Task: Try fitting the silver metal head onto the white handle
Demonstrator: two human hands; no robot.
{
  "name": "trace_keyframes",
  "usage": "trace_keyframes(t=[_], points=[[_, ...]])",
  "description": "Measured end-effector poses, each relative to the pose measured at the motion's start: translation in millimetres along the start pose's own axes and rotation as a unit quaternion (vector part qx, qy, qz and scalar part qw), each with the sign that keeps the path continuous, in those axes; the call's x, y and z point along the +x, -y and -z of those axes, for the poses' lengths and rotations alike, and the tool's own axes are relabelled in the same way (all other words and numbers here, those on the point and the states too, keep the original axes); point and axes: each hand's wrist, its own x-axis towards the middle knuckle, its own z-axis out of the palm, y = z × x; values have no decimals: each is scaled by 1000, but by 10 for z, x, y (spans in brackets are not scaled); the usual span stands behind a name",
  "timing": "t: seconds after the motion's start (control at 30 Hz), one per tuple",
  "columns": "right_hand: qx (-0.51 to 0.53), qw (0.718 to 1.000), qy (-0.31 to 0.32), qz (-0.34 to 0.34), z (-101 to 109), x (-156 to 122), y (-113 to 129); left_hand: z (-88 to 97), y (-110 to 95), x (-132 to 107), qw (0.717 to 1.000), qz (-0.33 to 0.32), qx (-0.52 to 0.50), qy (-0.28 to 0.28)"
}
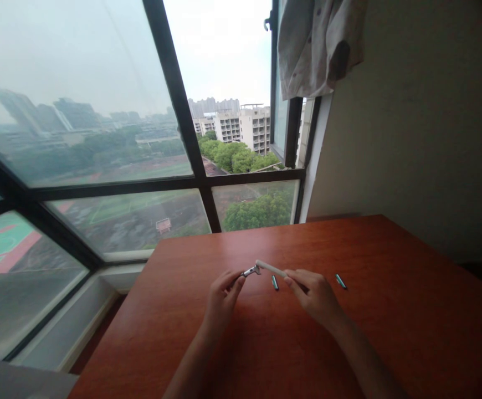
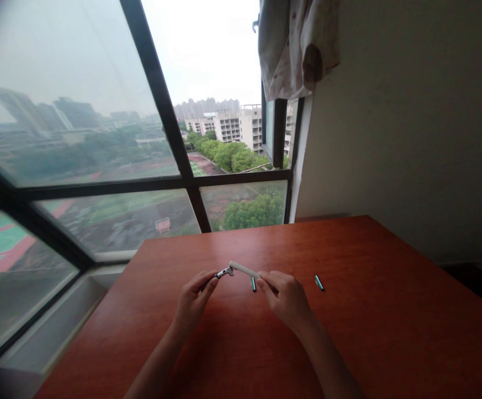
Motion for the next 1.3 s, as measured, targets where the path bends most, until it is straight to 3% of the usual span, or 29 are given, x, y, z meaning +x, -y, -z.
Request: trace_keyframes(t=[0.7, 1.07, 1.3], points=[[10, 1000, -9, -6, -16, 2, -14, -4, -26, -7, 1000, 2, -14, 7], [43, 999, 9, 11, -7, 0, 36, 22, -81, 6, 994, 72, -68, -41], [36, 999, 2, 10, 8, 5, 24, 12, -66, 3, 993, 84, -84, -20]])
